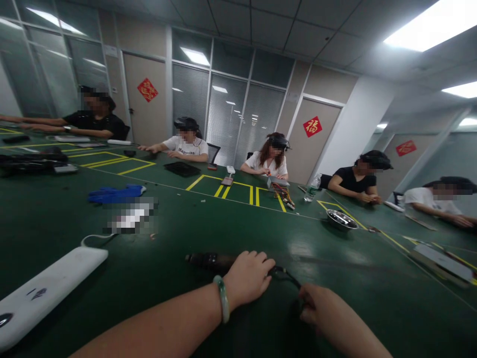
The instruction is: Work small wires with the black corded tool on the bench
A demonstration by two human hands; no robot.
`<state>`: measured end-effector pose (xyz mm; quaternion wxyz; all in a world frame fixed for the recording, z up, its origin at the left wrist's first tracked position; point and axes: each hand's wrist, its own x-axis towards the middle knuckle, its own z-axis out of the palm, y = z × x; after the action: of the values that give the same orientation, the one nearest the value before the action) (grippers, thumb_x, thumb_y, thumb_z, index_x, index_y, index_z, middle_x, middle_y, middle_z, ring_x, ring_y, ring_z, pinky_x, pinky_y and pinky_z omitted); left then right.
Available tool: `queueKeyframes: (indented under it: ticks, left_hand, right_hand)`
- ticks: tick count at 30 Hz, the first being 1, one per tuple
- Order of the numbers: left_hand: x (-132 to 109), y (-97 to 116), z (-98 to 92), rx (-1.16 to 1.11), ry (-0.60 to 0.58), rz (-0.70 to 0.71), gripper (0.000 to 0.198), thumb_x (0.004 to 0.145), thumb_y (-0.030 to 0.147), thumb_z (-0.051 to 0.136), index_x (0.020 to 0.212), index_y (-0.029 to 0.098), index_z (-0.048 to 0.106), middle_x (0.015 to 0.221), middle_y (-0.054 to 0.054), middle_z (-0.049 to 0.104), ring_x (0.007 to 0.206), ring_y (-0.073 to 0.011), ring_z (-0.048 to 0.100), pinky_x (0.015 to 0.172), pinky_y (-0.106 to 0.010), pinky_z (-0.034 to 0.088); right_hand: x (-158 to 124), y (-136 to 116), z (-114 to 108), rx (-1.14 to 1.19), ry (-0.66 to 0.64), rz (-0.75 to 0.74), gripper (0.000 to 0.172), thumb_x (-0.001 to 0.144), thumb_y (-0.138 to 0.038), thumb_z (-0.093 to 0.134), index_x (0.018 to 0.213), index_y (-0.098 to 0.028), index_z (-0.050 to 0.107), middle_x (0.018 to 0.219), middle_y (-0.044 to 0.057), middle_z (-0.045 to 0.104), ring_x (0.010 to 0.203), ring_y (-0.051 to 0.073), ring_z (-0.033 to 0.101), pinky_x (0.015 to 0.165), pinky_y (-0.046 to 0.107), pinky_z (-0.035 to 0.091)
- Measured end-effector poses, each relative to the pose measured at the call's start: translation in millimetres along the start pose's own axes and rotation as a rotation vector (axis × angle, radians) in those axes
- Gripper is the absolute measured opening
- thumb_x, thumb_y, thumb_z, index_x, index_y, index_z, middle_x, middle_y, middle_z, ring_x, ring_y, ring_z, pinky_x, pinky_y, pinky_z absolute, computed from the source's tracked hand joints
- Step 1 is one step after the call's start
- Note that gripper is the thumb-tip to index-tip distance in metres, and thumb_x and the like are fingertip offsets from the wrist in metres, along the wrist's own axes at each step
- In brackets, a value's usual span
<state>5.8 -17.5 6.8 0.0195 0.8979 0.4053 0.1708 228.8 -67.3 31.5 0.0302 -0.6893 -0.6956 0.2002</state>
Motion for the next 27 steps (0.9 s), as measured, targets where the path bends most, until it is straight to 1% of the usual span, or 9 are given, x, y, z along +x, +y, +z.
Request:
queueKeyframes:
  ticks: [4, 7, 10, 12, 14, 16, 19, 23, 27]
  left_hand:
    - [-0.2, 1.5, -2.5, 0.009, 0.003, -0.012, 0.029, 0.092, 0.039, 0.043, 0.114, 0.024, 0.054, 0.104, -0.006, 0.057, 0.093, -0.0225, 0.056, 0.078, -0.036, 0.043]
    - [-0.2, 1.8, -5.1, 0.020, -0.007, -0.029, 0.029, 0.092, 0.040, 0.043, 0.113, 0.024, 0.054, 0.103, -0.006, 0.057, 0.092, -0.0224, 0.056, 0.077, -0.036, 0.044]
    - [-0.3, 0.5, -7.3, 0.030, -0.029, -0.051, 0.027, 0.091, 0.039, 0.043, 0.111, 0.023, 0.054, 0.103, -0.006, 0.057, 0.091, -0.0220, 0.056, 0.075, -0.035, 0.044]
    - [-0.8, -1.0, -7.7, 0.037, -0.036, -0.063, 0.026, 0.091, 0.038, 0.044, 0.108, 0.022, 0.055, 0.102, -0.006, 0.056, 0.090, -0.0218, 0.056, 0.073, -0.034, 0.044]
    - [-1.4, -2.5, -6.9, 0.049, -0.021, -0.067, 0.023, 0.090, 0.036, 0.046, 0.104, 0.022, 0.055, 0.100, -0.006, 0.057, 0.090, -0.0218, 0.056, 0.073, -0.034, 0.044]
    - [-1.4, -3.5, -5.2, 0.059, -0.001, -0.058, 0.020, 0.089, 0.036, 0.049, 0.101, 0.021, 0.055, 0.099, -0.005, 0.057, 0.091, -0.0220, 0.055, 0.073, -0.034, 0.043]
    - [0.1, -3.4, -2.4, 0.075, 0.011, -0.034, 0.021, 0.087, 0.038, 0.054, 0.098, 0.020, 0.056, 0.099, -0.005, 0.057, 0.093, -0.0223, 0.054, 0.075, -0.034, 0.042]
    - [2.4, -2.3, 0.4, 0.071, 0.041, 0.004, 0.015, 0.087, 0.031, 0.056, 0.096, 0.019, 0.055, 0.097, -0.005, 0.058, 0.093, -0.0210, 0.054, 0.077, -0.033, 0.042]
    - [4.9, -1.5, 3.8, 0.066, 0.058, 0.017, 0.012, 0.086, 0.026, 0.055, 0.097, 0.020, 0.055, 0.098, -0.004, 0.059, 0.091, -0.0205, 0.054, 0.075, -0.032, 0.041]
  right_hand:
    - [9.1, 9.2, -3.2, -0.018, 0.010, 0.045, 0.024, 0.072, -0.015, 0.049, 0.083, -0.023, 0.069, 0.073, 0.003, 0.069, 0.062, 0.018, 0.063, 0.056, 0.026, 0.039]
    - [26.4, 18.1, -7.1, -0.064, 0.203, 0.076, 0.021, 0.079, -0.024, 0.049, 0.080, -0.024, 0.070, 0.081, 0.005, 0.070, 0.074, 0.022, 0.065, 0.063, 0.029, 0.041]
    - [42.9, 21.6, -8.2, -0.042, 0.438, 0.087, 0.028, 0.086, -0.035, 0.044, 0.092, -0.025, 0.069, 0.096, 0.006, 0.069, 0.083, 0.023, 0.063, 0.068, 0.031, 0.042]
    - [48.3, 18.1, -6.1, -0.029, 0.519, 0.055, 0.030, 0.086, -0.039, 0.044, 0.095, -0.024, 0.069, 0.098, 0.007, 0.068, 0.083, 0.022, 0.063, 0.069, 0.031, 0.042]
    - [48.3, 10.6, -1.9, 0.000, 0.483, -0.015, 0.030, 0.086, -0.041, 0.046, 0.091, -0.024, 0.070, 0.093, 0.005, 0.069, 0.080, 0.021, 0.062, 0.069, 0.030, 0.042]
    - [44.7, 1.6, 3.2, 0.040, 0.385, -0.121, 0.026, 0.086, -0.039, 0.049, 0.088, -0.025, 0.070, 0.089, 0.002, 0.070, 0.080, 0.019, 0.062, 0.070, 0.028, 0.042]
    - [39.8, -7.9, 9.9, 0.056, 0.298, -0.251, 0.021, 0.085, -0.031, 0.052, 0.091, -0.027, 0.071, 0.094, 0.000, 0.070, 0.086, 0.017, 0.062, 0.076, 0.026, 0.042]
    - [40.9, -8.3, 14.5, 0.052, 0.266, -0.236, 0.021, 0.084, -0.027, 0.054, 0.095, -0.026, 0.072, 0.099, 0.000, 0.070, 0.091, 0.016, 0.062, 0.083, 0.026, 0.040]
    - [43.6, -7.2, 17.4, 0.086, 0.287, -0.170, 0.020, 0.084, -0.026, 0.056, 0.099, -0.027, 0.069, 0.095, -0.001, 0.070, 0.087, 0.015, 0.063, 0.078, 0.024, 0.041]
